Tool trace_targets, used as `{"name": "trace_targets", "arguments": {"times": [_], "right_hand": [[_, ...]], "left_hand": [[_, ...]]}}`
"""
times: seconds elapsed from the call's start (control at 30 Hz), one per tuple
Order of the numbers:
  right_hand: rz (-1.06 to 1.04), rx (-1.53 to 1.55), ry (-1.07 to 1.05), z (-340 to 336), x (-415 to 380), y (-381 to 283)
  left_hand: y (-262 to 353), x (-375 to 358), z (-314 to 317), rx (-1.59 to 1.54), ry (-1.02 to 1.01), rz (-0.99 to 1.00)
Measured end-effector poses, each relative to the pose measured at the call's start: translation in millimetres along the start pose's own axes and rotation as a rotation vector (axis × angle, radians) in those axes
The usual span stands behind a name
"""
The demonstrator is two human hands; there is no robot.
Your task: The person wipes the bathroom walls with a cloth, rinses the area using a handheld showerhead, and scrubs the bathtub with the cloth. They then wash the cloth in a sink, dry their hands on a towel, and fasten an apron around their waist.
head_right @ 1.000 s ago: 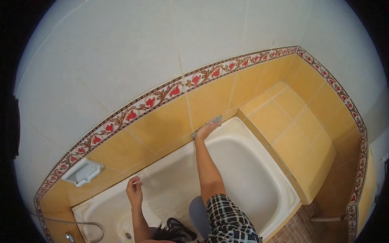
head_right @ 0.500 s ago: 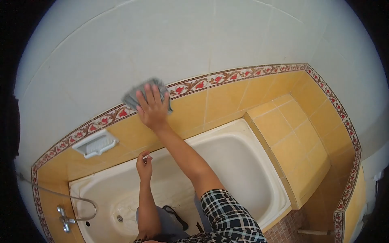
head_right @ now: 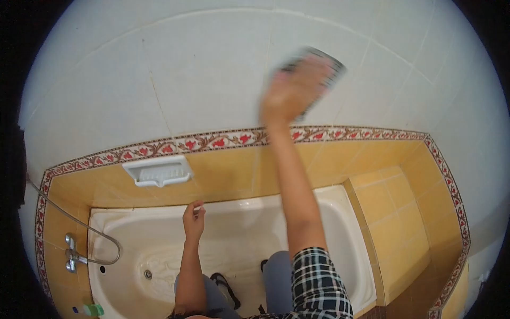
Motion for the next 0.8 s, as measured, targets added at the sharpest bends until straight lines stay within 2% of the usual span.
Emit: {"name": "trace_targets", "arguments": {"times": [0.07,0.13,0.23,0.33,0.43,0.57,0.67,0.8], "right_hand": [[-0.194,0.04,-0.14,27,-11,-89],[-0.392,0.173,-0.271,49,-56,-153],[-0.667,0.171,-0.329,60,-118,-182],[-0.744,0.155,-0.389,49,-159,-148],[-0.776,0.114,-0.468,30,-200,-80],[-0.714,-0.054,-0.552,19,-254,-3],[-0.908,0.02,-0.715,30,-301,-14],[-1.081,0.207,-1.086,56,-374,-59]], "left_hand": [[-6,1,-2,-0.019,0.044,0.018],[-8,5,-10,-0.037,0.104,0.034],[0,-1,-20,-0.055,0.166,0.007],[-2,-8,-36,-0.065,0.183,-0.079],[0,-10,-55,-0.074,0.212,-0.058],[-7,-15,-81,-0.084,0.243,0.004],[-15,-19,-105,-0.105,0.29,-0.011],[-20,-24,-138,-0.131,0.375,-0.058]]}}
Point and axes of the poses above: each hand's wrist, its own x-axis towards the middle knuckle, its own z-axis out of the palm, y = z × x, the point moved 8 cm from there along x, towards the middle knuckle, and after that the axes turned 8 degrees about x, right-handed, at the moved point
